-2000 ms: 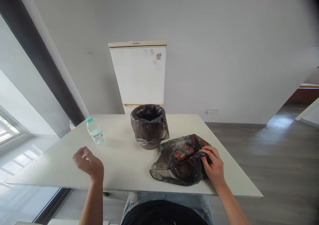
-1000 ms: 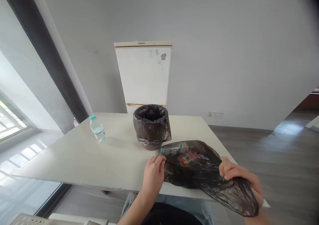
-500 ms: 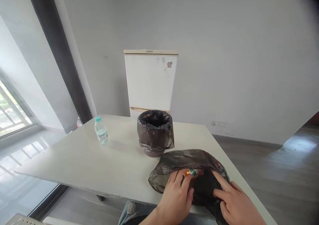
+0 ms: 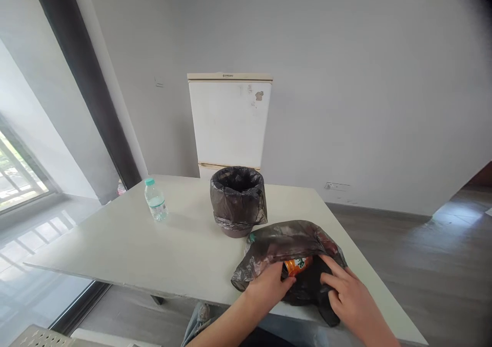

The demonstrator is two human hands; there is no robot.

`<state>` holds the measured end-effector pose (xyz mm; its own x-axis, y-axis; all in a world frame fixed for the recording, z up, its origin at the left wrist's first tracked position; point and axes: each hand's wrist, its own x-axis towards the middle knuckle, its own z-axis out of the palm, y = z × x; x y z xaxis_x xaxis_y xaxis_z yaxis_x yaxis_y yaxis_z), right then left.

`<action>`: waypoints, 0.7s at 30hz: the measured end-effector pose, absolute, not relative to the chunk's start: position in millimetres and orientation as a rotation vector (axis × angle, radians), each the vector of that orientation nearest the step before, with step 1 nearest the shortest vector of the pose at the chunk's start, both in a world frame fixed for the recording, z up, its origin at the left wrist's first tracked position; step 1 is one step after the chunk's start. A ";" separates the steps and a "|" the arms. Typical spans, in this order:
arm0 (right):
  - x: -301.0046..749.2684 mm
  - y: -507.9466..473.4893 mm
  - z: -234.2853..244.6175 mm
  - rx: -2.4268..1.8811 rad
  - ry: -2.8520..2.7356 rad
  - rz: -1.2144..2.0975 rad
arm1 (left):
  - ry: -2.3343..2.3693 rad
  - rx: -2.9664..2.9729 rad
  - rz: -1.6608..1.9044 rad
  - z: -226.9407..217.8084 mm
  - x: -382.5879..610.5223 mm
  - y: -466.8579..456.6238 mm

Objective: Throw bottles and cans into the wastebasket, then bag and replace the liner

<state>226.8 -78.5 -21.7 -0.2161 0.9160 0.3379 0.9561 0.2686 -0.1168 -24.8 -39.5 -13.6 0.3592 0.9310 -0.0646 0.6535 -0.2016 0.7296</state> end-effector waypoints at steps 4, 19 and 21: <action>235.6 -70.3 -39.3 -1.629 -2.121 -0.165 | 1.317 2.003 0.783 27.7 -45.3 -67.0; 232.9 -51.0 -83.3 -1.644 -2.124 0.035 | 1.833 1.906 1.852 95.3 -182.4 -60.9; 229.5 -50.2 -78.6 -1.624 -2.147 0.049 | 2.042 1.734 1.905 79.5 -207.2 -40.7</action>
